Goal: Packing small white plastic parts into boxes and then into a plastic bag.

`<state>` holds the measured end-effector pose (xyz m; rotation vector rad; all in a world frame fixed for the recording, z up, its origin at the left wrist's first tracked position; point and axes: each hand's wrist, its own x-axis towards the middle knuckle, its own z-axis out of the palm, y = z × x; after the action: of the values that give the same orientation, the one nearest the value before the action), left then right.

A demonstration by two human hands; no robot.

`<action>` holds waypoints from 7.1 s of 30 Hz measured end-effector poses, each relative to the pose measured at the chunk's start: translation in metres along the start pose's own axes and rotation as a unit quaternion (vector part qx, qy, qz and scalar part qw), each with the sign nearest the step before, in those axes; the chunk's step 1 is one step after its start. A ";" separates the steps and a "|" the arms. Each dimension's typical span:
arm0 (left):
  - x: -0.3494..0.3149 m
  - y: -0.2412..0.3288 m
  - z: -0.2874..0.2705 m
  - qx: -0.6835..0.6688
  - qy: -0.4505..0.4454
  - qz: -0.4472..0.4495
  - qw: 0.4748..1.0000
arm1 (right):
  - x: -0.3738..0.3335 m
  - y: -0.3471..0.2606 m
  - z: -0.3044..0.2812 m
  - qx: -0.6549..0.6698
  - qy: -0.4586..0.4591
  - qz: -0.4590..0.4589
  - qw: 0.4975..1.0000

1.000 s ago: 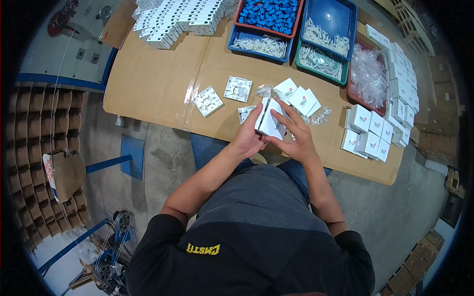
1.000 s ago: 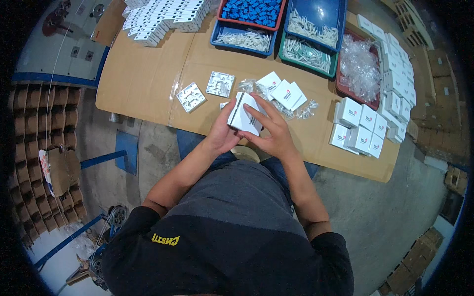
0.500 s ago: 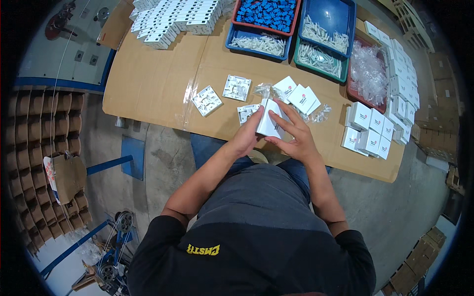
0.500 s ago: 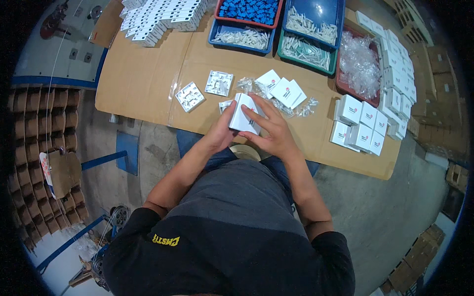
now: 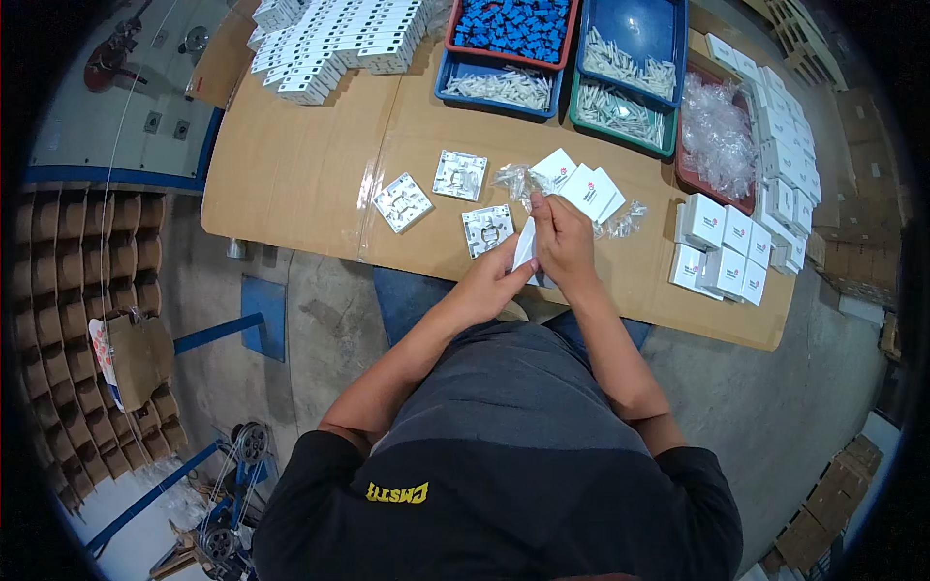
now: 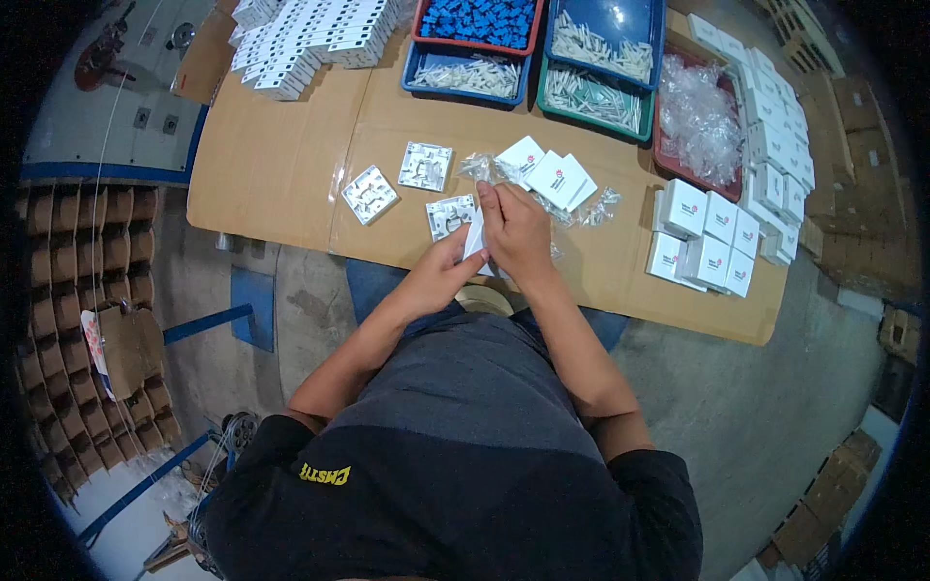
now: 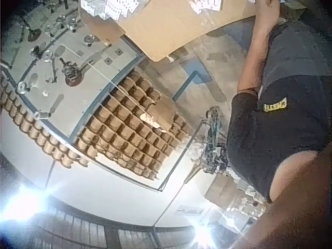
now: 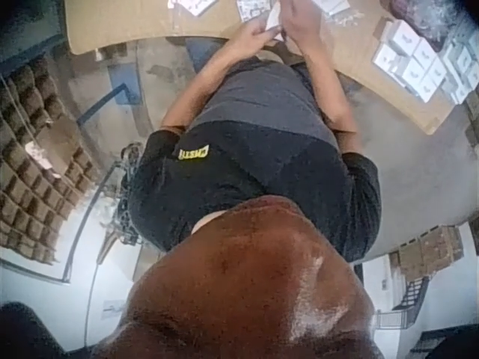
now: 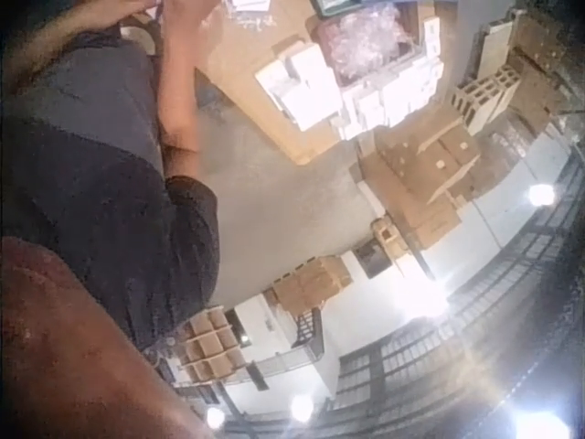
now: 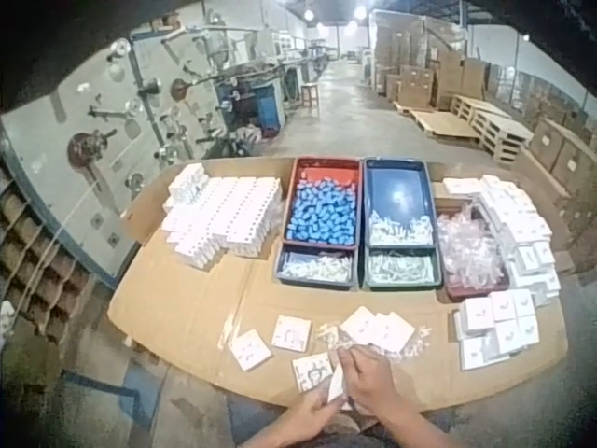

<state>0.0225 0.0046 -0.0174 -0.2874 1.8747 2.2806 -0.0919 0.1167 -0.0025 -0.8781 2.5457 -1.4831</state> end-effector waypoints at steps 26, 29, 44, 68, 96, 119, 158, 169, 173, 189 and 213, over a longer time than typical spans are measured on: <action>0.027 0.025 0.003 -0.065 -0.007 0.116 0.991 | -0.049 0.014 -0.073 0.217 -0.079 0.068 0.971; 0.028 0.021 0.011 -0.080 -0.012 0.096 0.992 | -0.057 0.017 -0.076 0.222 -0.066 0.087 0.969; 0.057 -0.013 0.042 0.055 -0.051 -0.028 0.997 | -0.109 0.074 -0.064 0.374 0.034 0.282 0.883; 0.028 -0.031 0.007 0.214 0.135 -0.009 0.968 | -0.157 0.187 -0.151 0.426 0.470 0.368 0.680; 0.001 -0.050 -0.047 -0.084 0.212 0.095 0.969 | 0.018 0.127 -0.065 -0.120 -0.051 0.060 0.990; 0.040 0.039 0.029 -0.399 0.120 0.022 0.909 | -0.034 -0.024 -0.033 0.046 0.011 -0.026 0.999; 0.028 0.054 0.034 -0.274 0.113 0.147 0.944 | -0.035 -0.017 -0.029 0.088 0.021 -0.143 0.986; 0.034 0.060 0.027 -0.433 0.110 0.072 0.892 | -0.041 0.005 -0.036 0.330 0.089 -0.024 0.939; 0.033 0.056 0.006 -0.482 0.064 -0.028 0.873 | -0.032 0.009 -0.065 0.343 0.015 -0.015 0.939; 0.029 0.051 0.007 -0.323 0.038 -0.173 0.930 | -0.024 -0.017 -0.063 0.085 -0.146 -0.143 0.975; 0.002 0.029 0.009 -0.074 0.010 -0.008 0.997 | -0.014 -0.010 -0.064 0.153 -0.129 -0.047 0.979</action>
<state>0.0131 0.0082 0.0110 -0.3441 1.7072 2.4195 -0.0973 0.1700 0.0367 -1.0713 2.0514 -1.6098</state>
